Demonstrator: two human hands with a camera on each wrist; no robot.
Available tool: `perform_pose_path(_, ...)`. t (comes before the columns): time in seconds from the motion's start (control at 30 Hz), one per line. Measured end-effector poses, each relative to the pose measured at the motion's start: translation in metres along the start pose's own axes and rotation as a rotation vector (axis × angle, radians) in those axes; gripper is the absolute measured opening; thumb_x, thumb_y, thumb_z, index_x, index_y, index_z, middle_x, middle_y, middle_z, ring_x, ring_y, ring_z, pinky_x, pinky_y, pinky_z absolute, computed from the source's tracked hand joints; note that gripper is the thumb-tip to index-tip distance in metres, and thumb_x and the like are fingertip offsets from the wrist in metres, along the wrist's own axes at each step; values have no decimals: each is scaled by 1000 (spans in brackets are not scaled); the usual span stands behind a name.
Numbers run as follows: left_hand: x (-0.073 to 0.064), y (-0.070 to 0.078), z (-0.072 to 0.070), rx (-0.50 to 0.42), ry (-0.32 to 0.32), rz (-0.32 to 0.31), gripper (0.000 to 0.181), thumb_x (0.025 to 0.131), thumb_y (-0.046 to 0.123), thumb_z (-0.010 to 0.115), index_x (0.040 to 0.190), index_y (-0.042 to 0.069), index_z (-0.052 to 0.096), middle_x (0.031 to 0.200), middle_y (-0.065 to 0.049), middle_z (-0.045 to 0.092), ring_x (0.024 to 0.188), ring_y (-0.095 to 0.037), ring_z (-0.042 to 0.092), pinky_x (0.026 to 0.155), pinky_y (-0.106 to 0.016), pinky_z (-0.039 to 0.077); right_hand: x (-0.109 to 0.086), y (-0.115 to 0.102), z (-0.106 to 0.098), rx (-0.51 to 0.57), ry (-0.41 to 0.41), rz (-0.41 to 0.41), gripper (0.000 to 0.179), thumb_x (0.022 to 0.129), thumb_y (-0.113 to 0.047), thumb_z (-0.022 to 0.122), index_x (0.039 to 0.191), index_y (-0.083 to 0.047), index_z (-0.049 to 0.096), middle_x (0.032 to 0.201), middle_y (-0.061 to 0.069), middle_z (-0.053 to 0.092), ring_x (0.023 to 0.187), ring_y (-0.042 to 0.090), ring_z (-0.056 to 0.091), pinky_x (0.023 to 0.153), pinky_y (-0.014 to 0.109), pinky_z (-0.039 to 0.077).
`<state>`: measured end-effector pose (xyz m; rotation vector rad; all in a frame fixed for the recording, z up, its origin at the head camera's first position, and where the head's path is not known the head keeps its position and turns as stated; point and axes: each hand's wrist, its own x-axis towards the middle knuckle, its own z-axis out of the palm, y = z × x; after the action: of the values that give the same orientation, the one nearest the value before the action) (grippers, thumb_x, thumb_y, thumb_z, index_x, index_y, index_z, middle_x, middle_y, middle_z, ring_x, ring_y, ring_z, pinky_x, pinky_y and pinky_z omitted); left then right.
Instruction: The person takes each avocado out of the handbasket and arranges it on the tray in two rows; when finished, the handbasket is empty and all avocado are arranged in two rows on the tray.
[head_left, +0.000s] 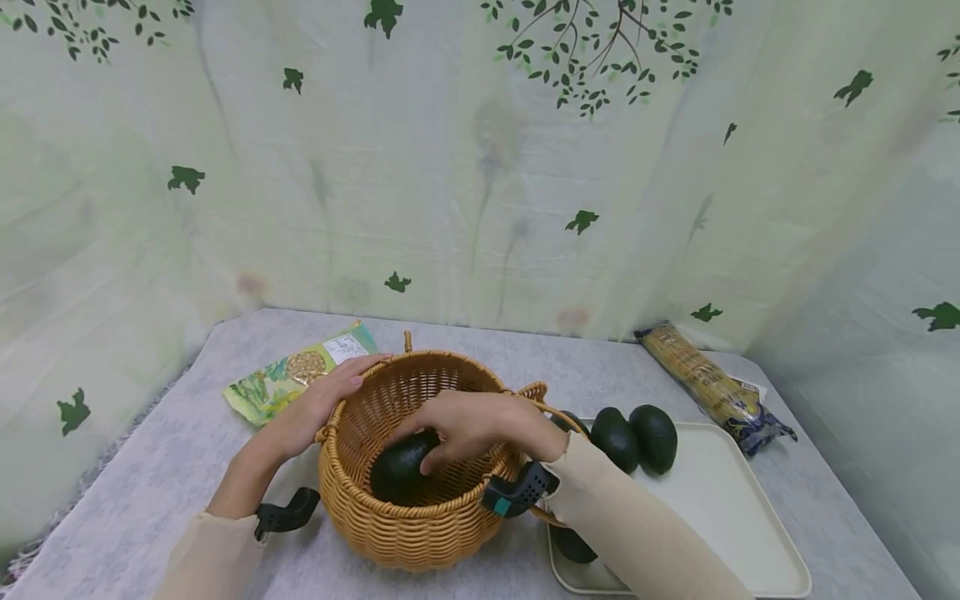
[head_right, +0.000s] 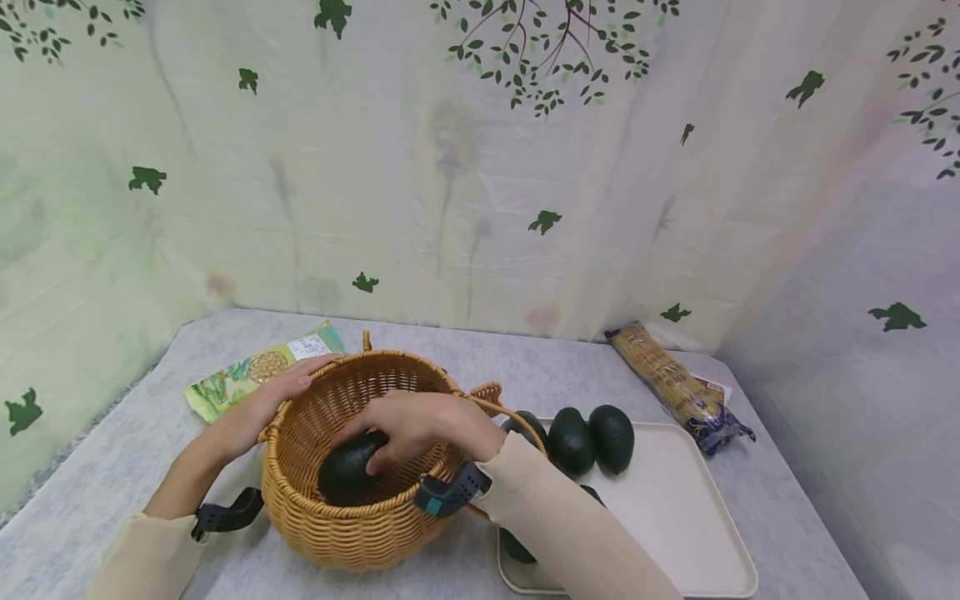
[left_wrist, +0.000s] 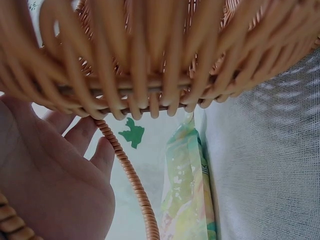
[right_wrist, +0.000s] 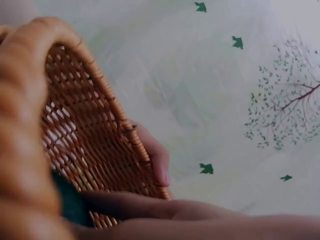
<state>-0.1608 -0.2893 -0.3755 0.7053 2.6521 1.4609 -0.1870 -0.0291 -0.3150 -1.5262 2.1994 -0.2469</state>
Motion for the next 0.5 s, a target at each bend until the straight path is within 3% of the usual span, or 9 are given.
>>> perform_pose_path(0.13,2,0,1,-3,-4,-5,50,114,37,26,161,25,37,164,-11,36,151,-42,28,110,-76,26,-10,0,-4,24,61,-22,52,98,-21,73,148,-22,58,146,-6,60,126,7,58,101,22,46)
perform_pose_path(0.3,3,1,2,-8,-13,-13,50,114,38,26,160,26,38,164,-11,36,151,-41,28,110,-76,27,-23,2,-7,66,135,-55,52,98,-20,72,148,-21,57,143,-4,62,101,9,59,87,21,47)
perform_pose_path(0.5,4,1,0,-8,-7,-4,50,114,37,25,160,25,38,163,-11,37,149,-40,31,109,-73,30,-36,5,-13,101,208,-77,50,99,-21,71,147,-21,57,141,-3,63,109,7,60,93,21,48)
